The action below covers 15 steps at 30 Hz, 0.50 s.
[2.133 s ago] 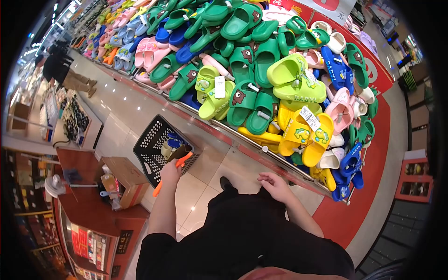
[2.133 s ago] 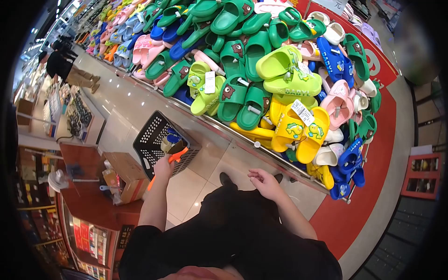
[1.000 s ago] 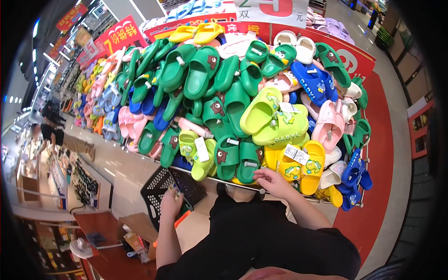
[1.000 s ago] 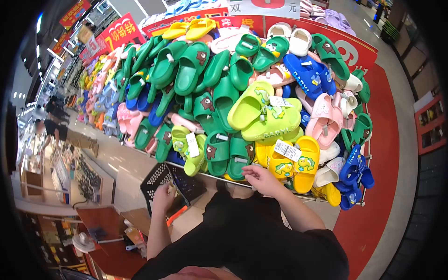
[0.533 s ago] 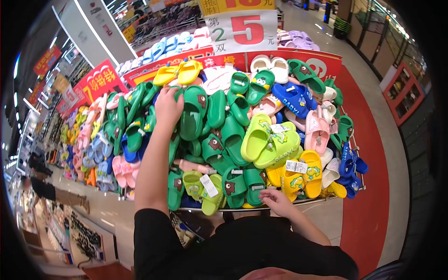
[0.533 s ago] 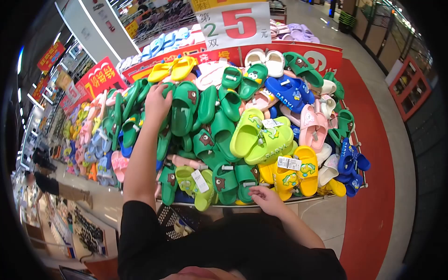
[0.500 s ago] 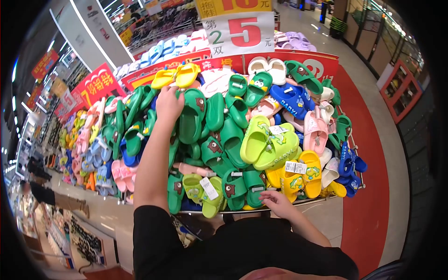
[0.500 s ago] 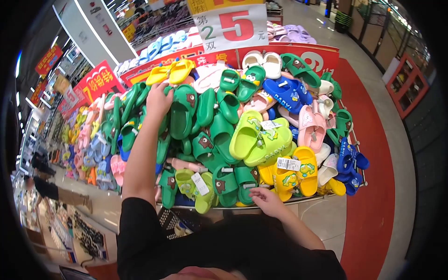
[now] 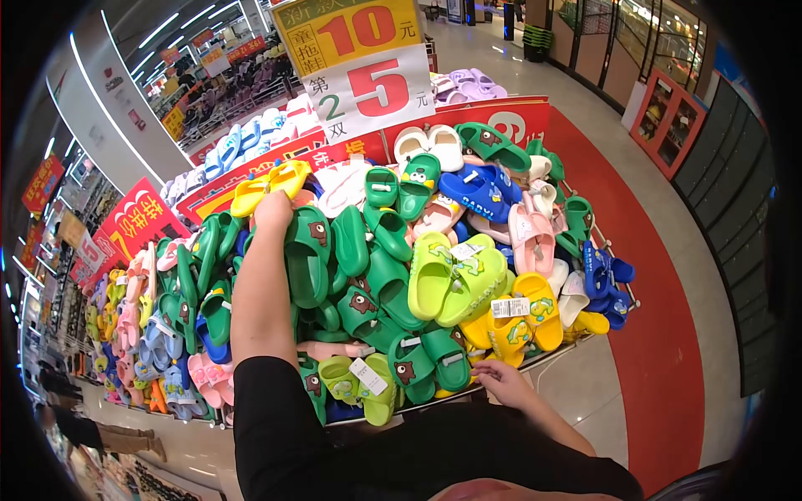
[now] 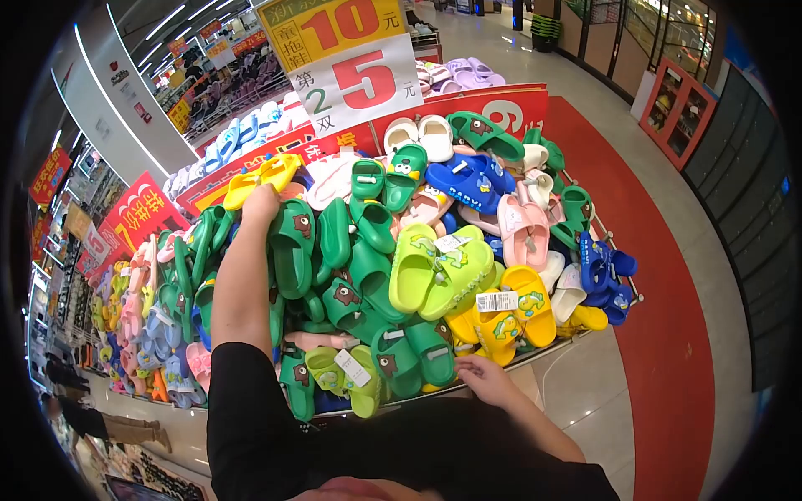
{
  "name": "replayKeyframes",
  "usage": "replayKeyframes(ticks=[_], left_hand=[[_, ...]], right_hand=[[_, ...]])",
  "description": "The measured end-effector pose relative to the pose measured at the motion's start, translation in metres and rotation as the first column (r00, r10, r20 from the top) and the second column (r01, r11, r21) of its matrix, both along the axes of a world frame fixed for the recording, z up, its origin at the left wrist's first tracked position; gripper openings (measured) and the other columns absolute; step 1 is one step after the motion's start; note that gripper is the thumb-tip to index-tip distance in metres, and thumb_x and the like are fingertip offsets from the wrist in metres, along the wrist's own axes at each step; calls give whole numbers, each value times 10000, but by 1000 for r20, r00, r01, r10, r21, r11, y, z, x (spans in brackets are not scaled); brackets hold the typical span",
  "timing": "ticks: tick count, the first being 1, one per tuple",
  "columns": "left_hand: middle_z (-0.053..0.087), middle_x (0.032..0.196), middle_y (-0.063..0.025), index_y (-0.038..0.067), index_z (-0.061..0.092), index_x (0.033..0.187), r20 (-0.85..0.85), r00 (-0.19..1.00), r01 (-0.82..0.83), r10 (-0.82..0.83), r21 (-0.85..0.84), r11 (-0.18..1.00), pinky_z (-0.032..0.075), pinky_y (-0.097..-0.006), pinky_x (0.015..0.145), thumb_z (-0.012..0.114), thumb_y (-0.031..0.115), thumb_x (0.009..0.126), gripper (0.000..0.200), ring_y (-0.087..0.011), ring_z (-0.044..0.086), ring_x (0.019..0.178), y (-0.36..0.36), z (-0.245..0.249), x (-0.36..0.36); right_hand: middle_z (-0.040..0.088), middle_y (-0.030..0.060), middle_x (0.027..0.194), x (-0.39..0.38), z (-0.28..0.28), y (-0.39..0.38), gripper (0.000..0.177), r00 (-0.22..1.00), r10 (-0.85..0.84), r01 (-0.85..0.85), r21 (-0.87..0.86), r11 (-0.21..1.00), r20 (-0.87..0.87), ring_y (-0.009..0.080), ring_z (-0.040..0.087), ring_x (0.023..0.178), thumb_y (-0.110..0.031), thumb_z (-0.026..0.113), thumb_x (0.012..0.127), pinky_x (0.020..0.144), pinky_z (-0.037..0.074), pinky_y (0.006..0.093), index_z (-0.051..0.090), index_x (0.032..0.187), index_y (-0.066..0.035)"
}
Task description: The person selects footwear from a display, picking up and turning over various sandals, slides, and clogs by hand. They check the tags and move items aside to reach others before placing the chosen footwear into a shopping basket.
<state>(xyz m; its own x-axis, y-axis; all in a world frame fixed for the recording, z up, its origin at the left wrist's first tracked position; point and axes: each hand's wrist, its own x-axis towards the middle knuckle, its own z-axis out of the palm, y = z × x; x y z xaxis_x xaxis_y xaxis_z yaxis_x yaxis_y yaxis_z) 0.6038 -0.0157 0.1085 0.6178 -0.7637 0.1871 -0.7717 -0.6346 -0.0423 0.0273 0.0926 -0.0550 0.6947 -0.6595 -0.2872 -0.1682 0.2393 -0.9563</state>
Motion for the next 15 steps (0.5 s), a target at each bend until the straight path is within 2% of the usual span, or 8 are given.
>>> replayKeyframes(ticks=[1, 3, 4, 5, 7, 9, 13, 15], left_hand=[[688, 980, -209, 46, 660, 1039, 5, 1000, 0, 0, 4, 1000, 536, -438, 807, 586, 248, 898, 256, -339, 676, 934, 3, 1, 3], [672, 939, -235, 20, 638, 1035, 15, 999, 40, -38, -488, 872, 513, -480, 757, 555, 205, 916, 236, -386, 659, 904, 10, 8, 7], [649, 899, -264, -17, 608, 1057, 7, 997, 61, -72, -619, 783, 489, -488, 729, 539, 148, 922, 224, -419, 640, 864, 20, 22, -7], [649, 899, -264, -17, 608, 1057, 16, 998, 63, -68, -619, 783, 489, -488, 729, 539, 148, 922, 224, -419, 640, 864, 32, 32, -24], [661, 899, -236, -39, 594, 1089, 3, 985, 93, -174, -854, 512, 500, -427, 710, 532, 136, 941, 238, -363, 661, 830, 59, 48, -66], [674, 901, -177, -37, 581, 1143, -63, 947, 48, -316, -942, 332, 499, -369, 698, 510, 133, 967, 255, -283, 667, 801, 91, 62, -124], [631, 1144, -184, -58, 538, 1210, 135, 877, 258, -461, -942, 215, 495, -350, 903, 479, 116, 994, 284, -248, 631, 1047, 148, 16, -235], [603, 1212, -238, -66, 552, 1200, 391, 749, 592, -535, -757, 276, 484, -446, 945, 533, 59, 950, 280, -389, 603, 1100, 174, -6, -291]], right_hand=[[642, 107, 1134, 2, 2, -2, 320, 999, 36, -36, -44, 998, 10, 146, 611, 1011, -103, 557, 954, 909, 487, 284, 532, 1245, 26], [642, 104, 1134, 5, 2, -5, 318, 999, 44, -43, -34, 998, 20, 144, 610, 1015, -106, 562, 954, 906, 488, 284, 537, 1246, 18], [642, 100, 1134, 7, -1, -8, 320, 997, 62, -60, -43, 997, 48, 141, 609, 1015, -102, 563, 953, 908, 488, 286, 536, 1250, 16], [641, 96, 1135, 9, -3, -11, 323, 994, 81, -78, -52, 996, 74, 139, 608, 1015, -99, 564, 953, 910, 488, 287, 534, 1254, 14], [641, 92, 1143, 16, 0, -19, 328, 984, 133, -129, -43, 991, 120, 141, 606, 1030, -92, 565, 952, 918, 484, 286, 531, 1262, 11], [641, 88, 1151, 25, 12, -26, 334, 970, 180, -178, -27, 984, 163, 143, 604, 1045, -84, 566, 950, 926, 480, 285, 527, 1269, 9], [576, 93, 1275, 48, 61, -39, 463, 875, 357, -333, -129, 934, 328, 167, 546, 1181, -122, 600, 944, 991, 445, 317, 448, 1368, -12], [486, 105, 1370, 60, 87, -41, 601, 777, 310, -266, -160, 951, 548, 194, 468, 1267, -164, 627, 934, 1038, 406, 354, 330, 1442, -42]])
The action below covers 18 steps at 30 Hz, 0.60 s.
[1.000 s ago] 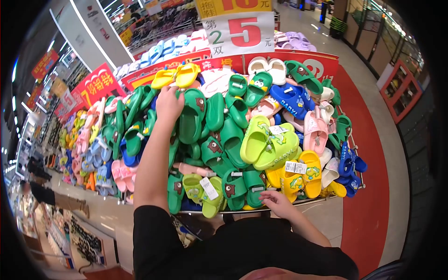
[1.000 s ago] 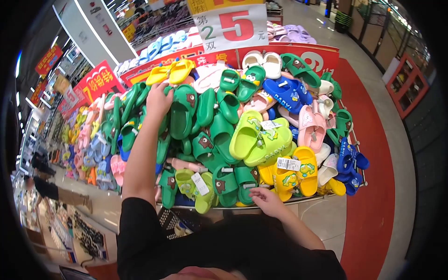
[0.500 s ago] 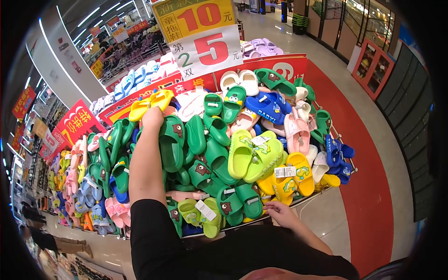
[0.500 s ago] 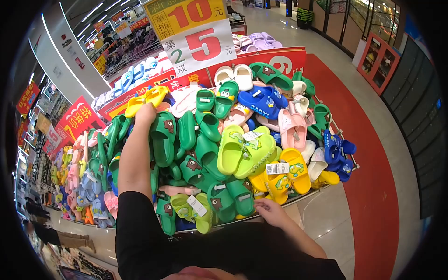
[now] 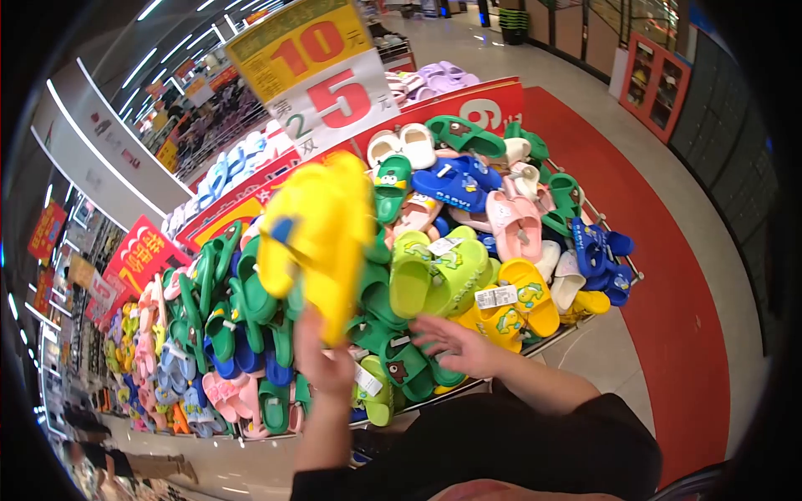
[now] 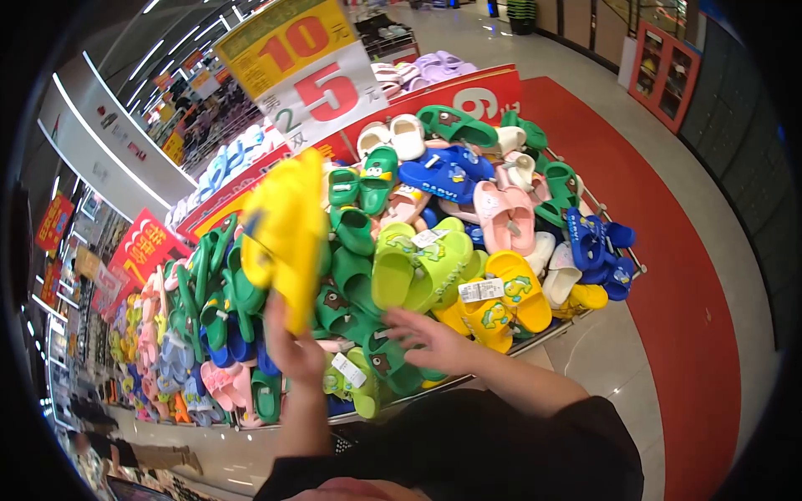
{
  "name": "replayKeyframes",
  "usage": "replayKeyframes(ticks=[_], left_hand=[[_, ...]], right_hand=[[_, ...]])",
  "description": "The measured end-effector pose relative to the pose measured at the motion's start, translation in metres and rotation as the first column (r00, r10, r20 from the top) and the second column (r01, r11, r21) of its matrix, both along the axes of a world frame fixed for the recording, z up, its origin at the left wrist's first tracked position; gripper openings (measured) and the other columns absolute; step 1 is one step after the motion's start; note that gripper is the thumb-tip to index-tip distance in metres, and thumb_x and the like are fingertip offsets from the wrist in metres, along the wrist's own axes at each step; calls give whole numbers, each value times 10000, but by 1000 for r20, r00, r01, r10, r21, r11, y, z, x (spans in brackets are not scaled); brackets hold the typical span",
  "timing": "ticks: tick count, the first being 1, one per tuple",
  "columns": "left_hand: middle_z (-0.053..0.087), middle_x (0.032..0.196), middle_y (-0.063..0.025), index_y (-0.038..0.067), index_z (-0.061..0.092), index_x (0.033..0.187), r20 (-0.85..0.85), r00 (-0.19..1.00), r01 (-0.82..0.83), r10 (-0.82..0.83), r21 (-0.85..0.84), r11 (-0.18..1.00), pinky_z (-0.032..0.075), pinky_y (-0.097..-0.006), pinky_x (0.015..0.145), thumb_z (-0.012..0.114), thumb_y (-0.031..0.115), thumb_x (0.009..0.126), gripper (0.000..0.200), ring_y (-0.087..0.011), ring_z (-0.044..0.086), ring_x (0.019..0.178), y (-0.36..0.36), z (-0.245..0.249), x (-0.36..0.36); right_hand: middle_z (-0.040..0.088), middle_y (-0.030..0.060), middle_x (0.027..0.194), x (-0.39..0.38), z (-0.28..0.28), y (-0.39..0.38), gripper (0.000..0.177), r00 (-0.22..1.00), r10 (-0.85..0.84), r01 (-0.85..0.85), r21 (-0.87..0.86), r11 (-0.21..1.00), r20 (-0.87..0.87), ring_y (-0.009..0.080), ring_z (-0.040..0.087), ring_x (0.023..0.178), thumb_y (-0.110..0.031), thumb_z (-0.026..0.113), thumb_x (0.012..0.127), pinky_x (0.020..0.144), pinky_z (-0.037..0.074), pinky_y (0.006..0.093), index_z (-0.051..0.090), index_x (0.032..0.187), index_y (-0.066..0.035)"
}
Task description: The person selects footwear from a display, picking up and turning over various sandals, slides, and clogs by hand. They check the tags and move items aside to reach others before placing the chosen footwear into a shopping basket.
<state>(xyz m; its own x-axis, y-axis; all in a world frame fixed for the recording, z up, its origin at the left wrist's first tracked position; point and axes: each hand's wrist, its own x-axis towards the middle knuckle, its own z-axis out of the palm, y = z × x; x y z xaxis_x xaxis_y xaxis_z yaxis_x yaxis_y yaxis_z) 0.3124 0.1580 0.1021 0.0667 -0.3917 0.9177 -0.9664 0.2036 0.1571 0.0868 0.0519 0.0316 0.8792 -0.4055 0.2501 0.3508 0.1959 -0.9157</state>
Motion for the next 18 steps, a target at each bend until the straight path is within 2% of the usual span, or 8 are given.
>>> replayKeyframes(ticks=[1, 3, 6, 11, 12, 14, 15, 18], left_hand=[[609, 1187, -254, -45, 583, 1171, -7, 998, 58, -58, 35, 998, 499, -473, 917, 565, 33, 910, 273, -425, 607, 1077, 7, -29, -24], [632, 1141, -233, -19, 622, 1126, 23, 995, 92, -98, 197, 976, 527, -410, 821, 682, 55, 814, 326, -380, 641, 982, 21, -63, -69], [623, 1140, -217, 10, 664, 1073, -218, 965, 218, -147, 352, 910, 539, -361, 756, 749, 55, 742, 345, -340, 652, 902, 28, -89, -113], [569, 1204, -203, 8, 624, 1106, -410, 909, 255, -69, 419, 872, 520, -376, 785, 676, -5, 768, 342, -346, 609, 1026, 41, -89, -102], [539, 1253, -189, 12, 546, 1234, -501, 865, 257, -31, 388, 885, 526, -367, 761, 644, 47, 827, 420, -314, 582, 1076, 42, -100, -92], [447, 1377, -187, 25, 418, 1373, -883, 455, 373, 116, 307, 875, 456, -391, 955, 629, 92, 849, 569, -307, 540, 1174, 36, -113, -80], [447, 1377, -187, 25, 418, 1373, -882, 454, 368, 125, 314, 875, 456, -391, 955, 629, 92, 849, 569, -307, 540, 1174, 31, -120, -74], [391, 1431, -173, 37, 268, 1466, -982, 78, 638, -175, -86, 765, 353, -443, 1090, 645, 268, 907, 713, -316, 420, 1324, 14, -128, -67]], right_hand=[[486, 105, 1370, 9, 3, 2, 601, 1000, -17, 17, 5, 1000, 5, 194, 468, 1267, -164, 627, 934, 1038, 406, 354, 330, 1442, -42], [433, 114, 1405, 20, 3, 8, 641, 901, -236, 204, 123, 971, 364, 229, 421, 1305, -186, 612, 937, 1057, 386, 381, 261, 1459, -64], [475, 116, 1355, 9, -8, 11, 541, 940, -341, 269, 571, 775, 21, 234, 495, 1234, -175, 536, 954, 1022, 430, 387, 300, 1426, -56], [514, 109, 1317, -27, -33, -10, 501, 940, -339, 261, 564, 784, 36, 220, 539, 1189, -174, 509, 954, 990, 463, 380, 338, 1407, -47], [531, 107, 1300, -33, -30, -18, 481, 947, -318, 244, 543, 804, 44, 220, 549, 1178, -178, 501, 955, 982, 470, 381, 362, 1394, -39], [544, 102, 1287, -44, -28, -25, 486, 965, -262, 227, 474, 851, 8, 221, 558, 1168, -207, 507, 956, 979, 471, 379, 375, 1388, -30], [557, 96, 1275, -48, -28, -26, 493, 977, -212, 207, 401, 892, -31, 221, 567, 1158, -236, 513, 956, 975, 473, 376, 389, 1381, -21], [560, 89, 1282, -57, -31, -24, 542, 1000, 27, -20, 392, 920, -12, 216, 569, 1157, -287, 554, 936, 970, 473, 368, 408, 1376, -6]])
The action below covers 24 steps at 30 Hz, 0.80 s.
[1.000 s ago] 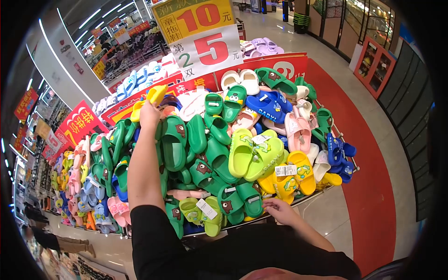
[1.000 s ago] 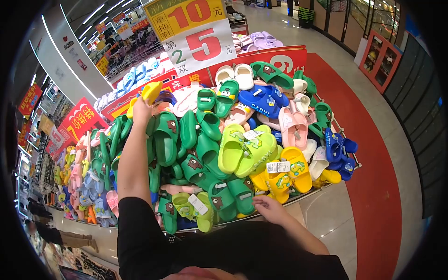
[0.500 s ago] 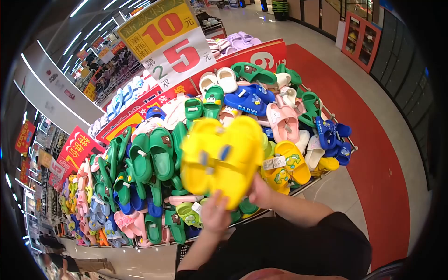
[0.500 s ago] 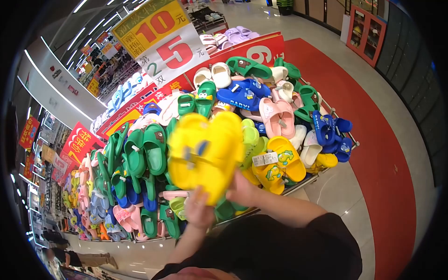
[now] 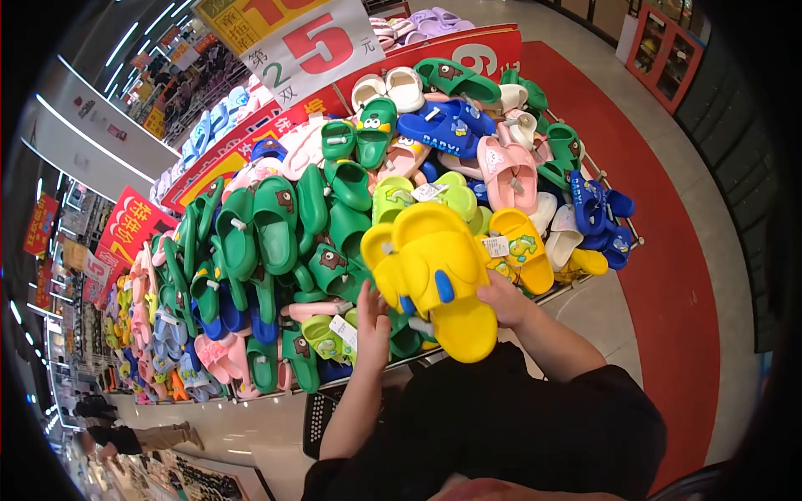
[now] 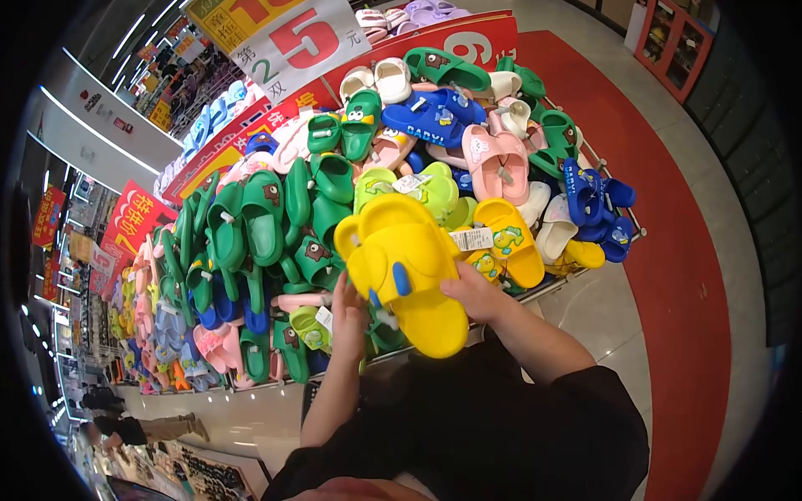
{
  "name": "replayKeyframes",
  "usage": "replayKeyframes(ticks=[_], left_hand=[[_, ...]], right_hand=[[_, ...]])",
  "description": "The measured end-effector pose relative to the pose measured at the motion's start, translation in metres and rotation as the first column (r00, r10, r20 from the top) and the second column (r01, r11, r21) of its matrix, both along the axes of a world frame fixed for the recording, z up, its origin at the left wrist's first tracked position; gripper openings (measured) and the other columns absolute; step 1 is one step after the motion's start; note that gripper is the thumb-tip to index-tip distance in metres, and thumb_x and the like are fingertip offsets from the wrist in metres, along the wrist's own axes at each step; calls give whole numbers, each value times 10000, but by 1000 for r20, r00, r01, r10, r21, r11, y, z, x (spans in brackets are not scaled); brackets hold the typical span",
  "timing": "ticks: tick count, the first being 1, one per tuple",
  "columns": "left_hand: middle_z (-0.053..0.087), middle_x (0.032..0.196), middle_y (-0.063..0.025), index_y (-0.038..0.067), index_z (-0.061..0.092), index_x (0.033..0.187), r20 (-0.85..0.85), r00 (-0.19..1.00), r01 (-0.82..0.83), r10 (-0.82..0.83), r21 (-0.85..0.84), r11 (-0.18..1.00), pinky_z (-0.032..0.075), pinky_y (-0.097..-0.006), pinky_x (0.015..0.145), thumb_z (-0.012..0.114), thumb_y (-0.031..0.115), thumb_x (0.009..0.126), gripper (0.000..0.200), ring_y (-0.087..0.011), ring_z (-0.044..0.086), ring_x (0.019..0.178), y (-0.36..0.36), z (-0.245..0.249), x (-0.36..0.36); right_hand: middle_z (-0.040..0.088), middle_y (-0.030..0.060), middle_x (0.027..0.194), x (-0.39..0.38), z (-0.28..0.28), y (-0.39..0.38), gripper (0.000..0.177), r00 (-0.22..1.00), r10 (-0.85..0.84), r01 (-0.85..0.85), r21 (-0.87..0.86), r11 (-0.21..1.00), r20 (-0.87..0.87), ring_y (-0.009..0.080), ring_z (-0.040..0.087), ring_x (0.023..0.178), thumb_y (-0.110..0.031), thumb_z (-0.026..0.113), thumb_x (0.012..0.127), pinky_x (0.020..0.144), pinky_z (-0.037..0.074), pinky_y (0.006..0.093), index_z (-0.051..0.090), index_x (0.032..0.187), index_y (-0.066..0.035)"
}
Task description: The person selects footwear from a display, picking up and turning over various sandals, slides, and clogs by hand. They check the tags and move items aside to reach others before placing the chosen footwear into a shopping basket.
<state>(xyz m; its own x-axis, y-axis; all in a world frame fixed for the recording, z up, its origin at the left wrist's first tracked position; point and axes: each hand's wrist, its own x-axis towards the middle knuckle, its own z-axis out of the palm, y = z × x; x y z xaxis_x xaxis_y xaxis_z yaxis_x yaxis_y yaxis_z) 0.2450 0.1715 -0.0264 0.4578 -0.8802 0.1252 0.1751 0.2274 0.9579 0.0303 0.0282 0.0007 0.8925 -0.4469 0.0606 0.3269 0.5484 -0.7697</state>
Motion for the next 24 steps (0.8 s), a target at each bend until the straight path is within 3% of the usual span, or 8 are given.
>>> replayKeyframes(ticks=[2, 4, 10, 12, 16, 20, 22, 24], left_hand=[[407, 1434, -150, 25, 289, 1448, 122, 992, -24, 14, 86, 996, 384, -437, 1071, 674, 389, 876, 780, -289, 434, 1318, -5, -4, -7], [468, 1387, -127, 9, 333, 1415, -317, 948, -48, 42, -11, 999, 411, -414, 1052, 702, 364, 855, 759, -266, 475, 1285, -7, -7, -13], [588, 1230, -119, -17, 431, 1313, -260, 929, -243, 262, 106, 964, 493, -344, 935, 573, 158, 920, 454, -216, 600, 1100, 15, 41, 4], [596, 1181, -120, -29, 431, 1274, -184, 943, -270, 279, 71, 960, 497, -321, 919, 566, 63, 901, 407, -196, 607, 1059, 23, 55, 11], [582, 1229, -141, -32, 395, 1333, -104, 958, -261, 267, 75, 963, 487, -339, 948, 581, 165, 922, 492, -216, 600, 1096, 41, 60, 15], [578, 1235, -148, -33, 381, 1346, -142, 952, -263, 271, 73, 962, 489, -339, 946, 582, 171, 926, 508, -220, 596, 1106, 50, 68, 22], [582, 1203, -128, -31, 393, 1313, -241, 928, -273, 285, 84, 958, 506, -327, 916, 562, 92, 921, 443, -197, 615, 1050, 53, 72, 25], [580, 1208, -129, -31, 391, 1317, -283, 915, -265, 287, 113, 958, 507, -335, 918, 549, 126, 939, 438, -201, 613, 1056, 54, 69, 32]], right_hand=[[554, 83, 1298, -2, 1, 1, 589, 998, 57, -58, -30, 998, -7, 214, 579, 1144, -323, 590, 914, 965, 474, 359, 416, 1379, -6], [551, 83, 1304, -3, 8, -2, 587, 992, 63, -74, -95, 993, -113, 213, 582, 1142, -329, 602, 905, 959, 478, 359, 437, 1366, -7], [536, 113, 1318, 10, -4, -14, 519, 997, -72, 72, 43, 997, 10, 244, 577, 1163, -250, 468, 976, 975, 485, 396, 337, 1425, -25], [509, 121, 1353, 19, -8, -6, 531, 994, -94, 107, 266, 958, -60, 261, 554, 1197, -304, 445, 991, 995, 474, 419, 317, 1445, -59], [485, 127, 1380, 36, -20, 11, 576, 997, -74, 74, 353, 933, -14, 269, 541, 1212, -383, 442, 996, 1004, 469, 431, 293, 1465, -83], [492, 123, 1372, 51, -16, 15, 580, 998, -61, 60, 290, 955, -5, 261, 547, 1203, -403, 452, 994, 990, 480, 423, 312, 1453, -78], [521, 123, 1363, 57, -10, 17, 600, 991, -107, 112, 73, 991, -78, 287, 563, 1193, -477, 411, 990, 990, 479, 434, 360, 1436, -80], [517, 129, 1366, 64, -2, 18, 610, 988, -97, 105, 61, 993, -124, 292, 558, 1199, -485, 409, 986, 993, 475, 439, 358, 1437, -77]])
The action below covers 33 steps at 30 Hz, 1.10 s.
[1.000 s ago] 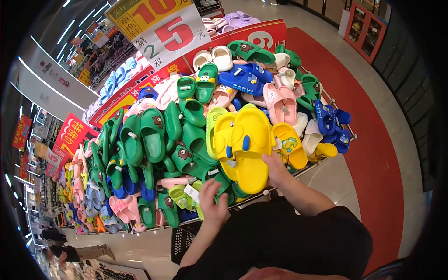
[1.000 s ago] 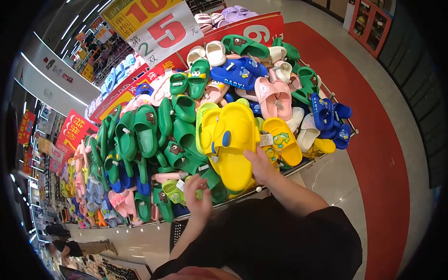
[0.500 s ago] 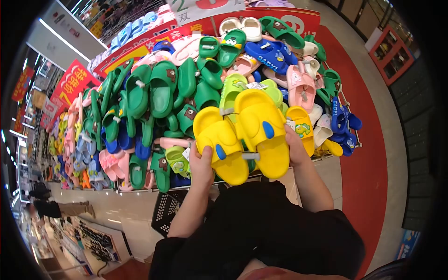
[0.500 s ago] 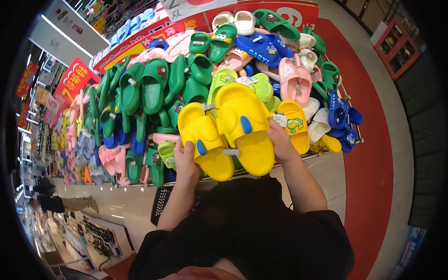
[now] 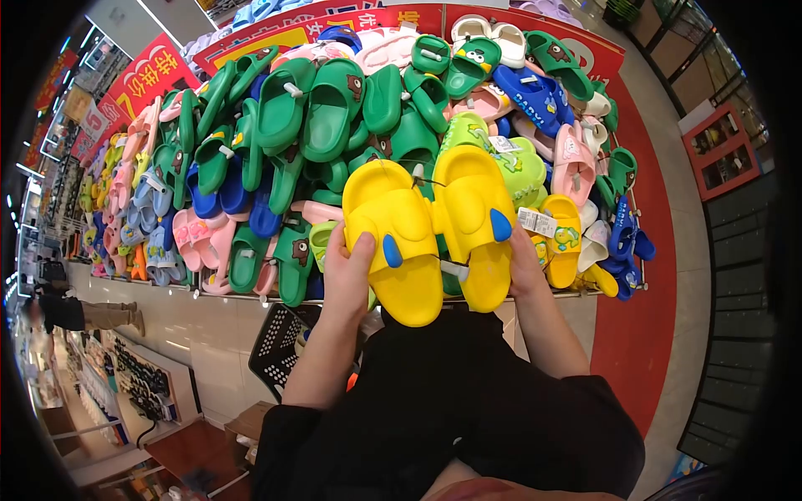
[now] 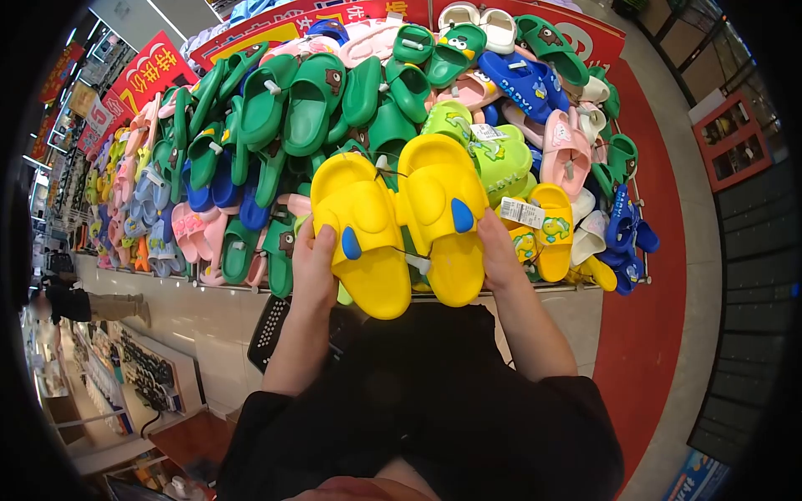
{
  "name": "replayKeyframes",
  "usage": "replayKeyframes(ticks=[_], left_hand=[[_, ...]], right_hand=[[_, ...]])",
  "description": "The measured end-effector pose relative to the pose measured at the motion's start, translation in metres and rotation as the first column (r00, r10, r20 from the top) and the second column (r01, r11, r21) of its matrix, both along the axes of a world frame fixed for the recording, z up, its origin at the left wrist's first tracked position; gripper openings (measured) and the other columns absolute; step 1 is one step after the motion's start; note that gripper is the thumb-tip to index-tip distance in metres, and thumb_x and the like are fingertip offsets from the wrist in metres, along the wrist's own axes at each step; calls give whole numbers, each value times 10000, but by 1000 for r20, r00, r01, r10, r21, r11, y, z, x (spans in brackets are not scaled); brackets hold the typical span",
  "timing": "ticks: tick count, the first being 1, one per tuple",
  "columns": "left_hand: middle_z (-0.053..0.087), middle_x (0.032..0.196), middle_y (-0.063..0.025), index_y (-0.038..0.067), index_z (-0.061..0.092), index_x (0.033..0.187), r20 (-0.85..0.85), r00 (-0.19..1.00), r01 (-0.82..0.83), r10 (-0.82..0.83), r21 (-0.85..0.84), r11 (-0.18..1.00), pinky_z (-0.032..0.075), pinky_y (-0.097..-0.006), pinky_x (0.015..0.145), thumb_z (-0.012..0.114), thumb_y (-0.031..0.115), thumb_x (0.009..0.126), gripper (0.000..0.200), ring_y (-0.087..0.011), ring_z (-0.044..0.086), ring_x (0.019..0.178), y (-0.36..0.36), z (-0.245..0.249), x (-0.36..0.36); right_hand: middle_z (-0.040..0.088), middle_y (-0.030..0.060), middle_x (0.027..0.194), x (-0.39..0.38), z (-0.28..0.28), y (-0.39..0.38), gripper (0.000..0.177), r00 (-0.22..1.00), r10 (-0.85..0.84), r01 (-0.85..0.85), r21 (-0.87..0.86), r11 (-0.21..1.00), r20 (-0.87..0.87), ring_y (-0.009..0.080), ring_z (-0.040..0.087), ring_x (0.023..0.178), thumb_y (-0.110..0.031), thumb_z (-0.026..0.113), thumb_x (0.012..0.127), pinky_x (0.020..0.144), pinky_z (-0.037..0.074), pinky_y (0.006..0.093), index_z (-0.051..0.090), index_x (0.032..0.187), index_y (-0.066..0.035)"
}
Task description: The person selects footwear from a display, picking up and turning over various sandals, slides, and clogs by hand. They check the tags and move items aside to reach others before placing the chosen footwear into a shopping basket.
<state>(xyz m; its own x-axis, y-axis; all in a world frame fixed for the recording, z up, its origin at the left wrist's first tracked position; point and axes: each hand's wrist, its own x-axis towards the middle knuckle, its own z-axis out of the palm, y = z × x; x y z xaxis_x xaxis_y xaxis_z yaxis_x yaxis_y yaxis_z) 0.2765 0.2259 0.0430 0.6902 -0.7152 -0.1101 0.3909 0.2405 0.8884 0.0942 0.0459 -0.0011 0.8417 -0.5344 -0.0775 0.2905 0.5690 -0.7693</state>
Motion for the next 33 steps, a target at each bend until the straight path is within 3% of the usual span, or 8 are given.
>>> replayKeyframes(ticks=[8, 14, 18, 20, 24, 28, 31, 33], left_hand=[[558, 1246, -152, -18, 406, 1321, -429, 885, 107, -181, -190, 976, 493, -407, 961, 470, 238, 993, 421, -260, 583, 1134, -6, -24, 17], [515, 1300, -150, 2, 411, 1352, -171, 983, 57, -63, -41, 998, 504, -381, 934, 448, 177, 1001, 394, -239, 566, 1152, -20, -33, 4], [585, 1113, -108, 5, 324, 1446, 75, 991, 89, -113, 272, 958, 521, -310, 826, 463, 147, 999, 489, -173, 604, 982, -16, -47, 1], [615, 952, -60, -5, 268, 1478, 0, 986, 156, -165, 336, 929, 514, -262, 778, 495, 105, 989, 551, -111, 606, 856, -7, -49, -12], [576, 1233, -101, 29, 272, 1469, 28, 968, 241, -249, 161, 957, 473, -307, 944, 582, 79, 947, 608, -203, 585, 1096, 21, -78, -35], [583, 1227, -89, 34, 450, 1367, -576, 813, 46, -90, -89, 995, 429, -329, 994, 660, 100, 892, 524, -217, 558, 1139, 20, -66, -27], [574, 1246, -92, 33, 479, 1339, -552, 813, -60, -184, -394, 917, 427, -335, 998, 668, 105, 886, 496, -218, 550, 1156, 16, -68, -9], [568, 1259, -94, 33, 499, 1320, -498, 852, -135, -160, -506, 852, 426, -340, 1001, 673, 108, 882, 477, -220, 544, 1167, 16, -67, -1]], right_hand=[[488, 178, 1389, -4, -10, 6, 706, 952, 121, -212, 323, 922, 280, 323, 535, 1229, -553, 382, 960, 1013, 460, 458, 355, 1439, -35], [453, 181, 1426, -2, 0, 8, 737, 865, 115, -254, 228, 940, 489, 334, 494, 1276, -479, 517, 904, 1058, 416, 470, 324, 1460, -36], [416, 152, 1455, -4, 14, 10, 808, 888, 198, -299, 195, 934, 416, 312, 442, 1323, -357, 634, 844, 1102, 358, 453, 258, 1490, -50], [382, 126, 1472, 0, 12, 16, 885, 961, 277, -277, 43, 960, -9, 264, 406, 1349, -335, 669, 832, 1119, 323, 421, 181, 1511, -46], [321, 115, 1504, 17, 18, 36, 823, 922, 387, -371, -267, 889, 9, 204, 315, 1393, -184, 616, 885, 1134, 275, 372, 123, 1529, -45], [235, 201, 1550, 30, 34, 46, 761, 863, 402, -493, -682, 540, -306, 319, 229, 1444, -210, 664, 861, 1158, 229, 444, 275, 1500, -72], [218, 170, 1569, 38, 30, 53, 710, 856, 363, -462, -859, 219, -368, 368, 177, 1455, -186, 669, 843, 1152, 231, 470, 351, 1472, -94], [252, 169, 1556, 44, 28, 53, 670, 814, 448, -492, -849, 195, -369, 390, 165, 1451, -226, 671, 855, 1158, 219, 477, 387, 1447, -95]])
